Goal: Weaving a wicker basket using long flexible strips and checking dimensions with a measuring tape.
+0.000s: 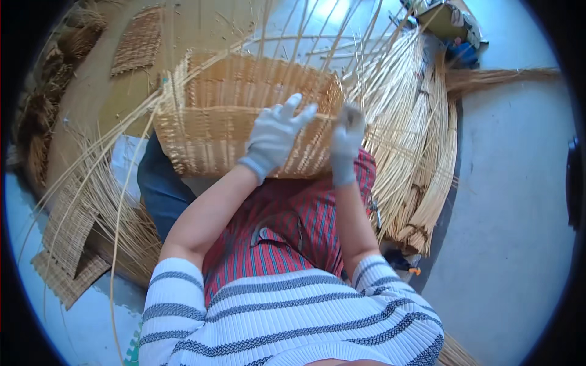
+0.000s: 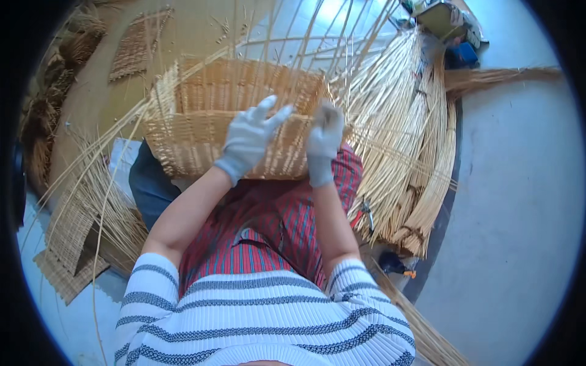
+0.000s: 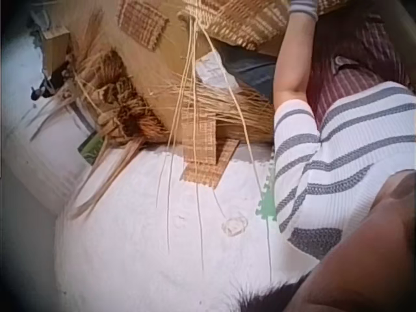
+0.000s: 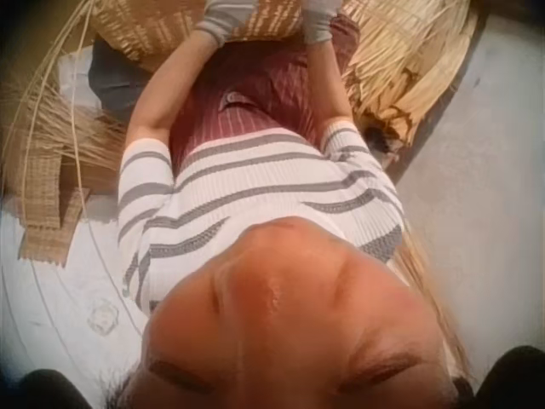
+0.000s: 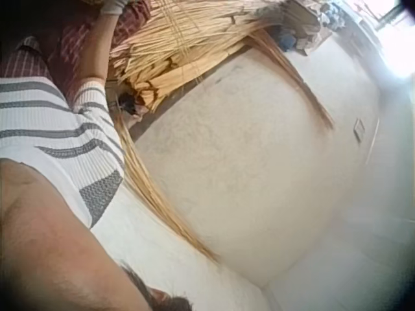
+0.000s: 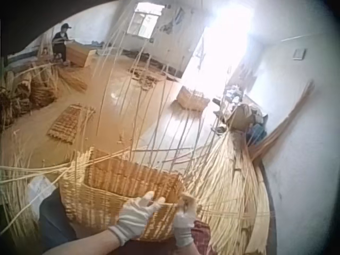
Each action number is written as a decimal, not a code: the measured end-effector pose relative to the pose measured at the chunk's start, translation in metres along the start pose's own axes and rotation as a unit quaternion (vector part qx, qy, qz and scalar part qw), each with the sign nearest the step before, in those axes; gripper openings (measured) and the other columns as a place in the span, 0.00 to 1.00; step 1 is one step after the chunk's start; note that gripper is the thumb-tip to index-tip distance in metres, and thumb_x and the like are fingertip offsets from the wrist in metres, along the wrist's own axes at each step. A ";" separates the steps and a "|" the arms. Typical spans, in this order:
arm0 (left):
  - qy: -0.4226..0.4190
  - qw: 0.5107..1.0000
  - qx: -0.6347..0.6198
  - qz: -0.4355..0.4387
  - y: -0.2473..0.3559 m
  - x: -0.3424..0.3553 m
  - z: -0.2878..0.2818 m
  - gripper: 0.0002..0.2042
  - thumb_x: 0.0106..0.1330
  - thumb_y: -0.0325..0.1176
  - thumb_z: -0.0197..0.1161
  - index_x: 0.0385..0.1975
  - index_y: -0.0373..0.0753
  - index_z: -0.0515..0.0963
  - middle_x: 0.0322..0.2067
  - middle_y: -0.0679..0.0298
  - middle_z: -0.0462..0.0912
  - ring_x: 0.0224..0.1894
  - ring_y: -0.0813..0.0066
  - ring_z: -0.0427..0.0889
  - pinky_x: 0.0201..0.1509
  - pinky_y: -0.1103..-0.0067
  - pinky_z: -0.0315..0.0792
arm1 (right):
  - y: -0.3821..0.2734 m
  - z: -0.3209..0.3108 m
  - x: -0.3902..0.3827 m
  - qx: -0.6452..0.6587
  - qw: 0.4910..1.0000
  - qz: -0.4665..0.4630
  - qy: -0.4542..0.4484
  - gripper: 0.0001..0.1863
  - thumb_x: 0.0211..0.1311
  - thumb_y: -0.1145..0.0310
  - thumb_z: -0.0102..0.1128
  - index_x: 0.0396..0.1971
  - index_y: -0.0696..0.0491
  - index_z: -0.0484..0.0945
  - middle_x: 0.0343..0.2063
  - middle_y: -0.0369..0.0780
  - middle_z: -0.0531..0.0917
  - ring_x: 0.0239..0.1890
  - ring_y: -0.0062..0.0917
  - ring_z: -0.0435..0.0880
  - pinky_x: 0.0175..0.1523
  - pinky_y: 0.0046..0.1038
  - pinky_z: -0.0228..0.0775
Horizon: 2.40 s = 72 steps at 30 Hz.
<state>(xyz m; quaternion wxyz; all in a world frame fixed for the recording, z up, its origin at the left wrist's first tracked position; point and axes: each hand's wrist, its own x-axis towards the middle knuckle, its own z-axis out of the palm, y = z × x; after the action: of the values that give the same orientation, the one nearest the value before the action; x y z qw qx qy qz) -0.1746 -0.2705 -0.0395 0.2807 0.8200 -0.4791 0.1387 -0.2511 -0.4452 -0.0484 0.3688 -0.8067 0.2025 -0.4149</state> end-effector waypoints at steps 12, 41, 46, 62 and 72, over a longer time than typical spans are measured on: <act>-0.028 0.980 -0.177 -0.090 0.014 0.005 0.014 0.22 0.64 0.28 0.62 0.59 0.55 0.77 0.52 0.57 0.77 0.42 0.61 0.83 0.42 0.69 0.76 | 0.003 -0.038 -0.085 0.194 0.957 0.212 0.024 0.20 0.75 0.76 0.50 0.65 0.54 0.69 0.32 0.33 0.80 0.31 0.13 0.77 0.38 0.17 0.73; 0.141 0.970 0.086 -0.180 -0.085 -0.195 -0.139 0.13 0.66 0.27 0.62 0.48 0.33 0.75 0.48 0.49 0.79 0.53 0.47 0.78 0.60 0.62 0.71 | -0.176 0.274 -0.102 0.291 0.906 0.296 -0.087 0.44 0.64 0.64 0.71 0.74 0.55 0.55 0.46 0.39 0.82 0.40 0.18 0.80 0.38 0.20 0.72; 0.141 0.949 0.031 -0.282 -0.093 -0.199 -0.136 0.14 0.61 0.31 0.69 0.46 0.39 0.78 0.43 0.53 0.81 0.49 0.50 0.78 0.56 0.64 0.70 | -0.192 0.243 -0.108 0.517 0.809 0.253 -0.122 0.13 0.70 0.61 0.64 0.47 0.52 0.86 0.26 0.26 0.80 0.23 0.08 0.70 0.27 0.15 0.64; 0.099 0.960 0.057 -0.256 -0.111 -0.201 -0.139 0.19 0.58 0.39 0.75 0.45 0.40 0.79 0.44 0.55 0.84 0.50 0.54 0.80 0.54 0.64 0.72 | -0.213 0.187 -0.081 0.491 0.863 0.038 -0.111 0.24 0.74 0.55 0.56 0.59 0.57 0.73 0.42 0.40 0.82 0.48 0.23 0.80 0.55 0.29 0.73; 0.098 0.965 -0.023 -0.243 -0.118 -0.205 -0.145 0.15 0.55 0.35 0.77 0.38 0.38 0.80 0.39 0.55 0.83 0.45 0.56 0.81 0.51 0.65 0.72 | -0.164 0.138 -0.126 0.484 0.769 0.265 -0.324 0.19 0.79 0.59 0.48 0.32 0.57 0.78 0.29 0.37 0.83 0.28 0.19 0.77 0.35 0.24 0.72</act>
<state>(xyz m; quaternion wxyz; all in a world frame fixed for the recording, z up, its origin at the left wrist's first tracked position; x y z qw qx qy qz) -0.1700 0.0051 -0.0633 0.3703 0.8874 -0.2387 0.1355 -0.2065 -0.2008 -0.0419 0.8496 -0.5219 0.0496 -0.0580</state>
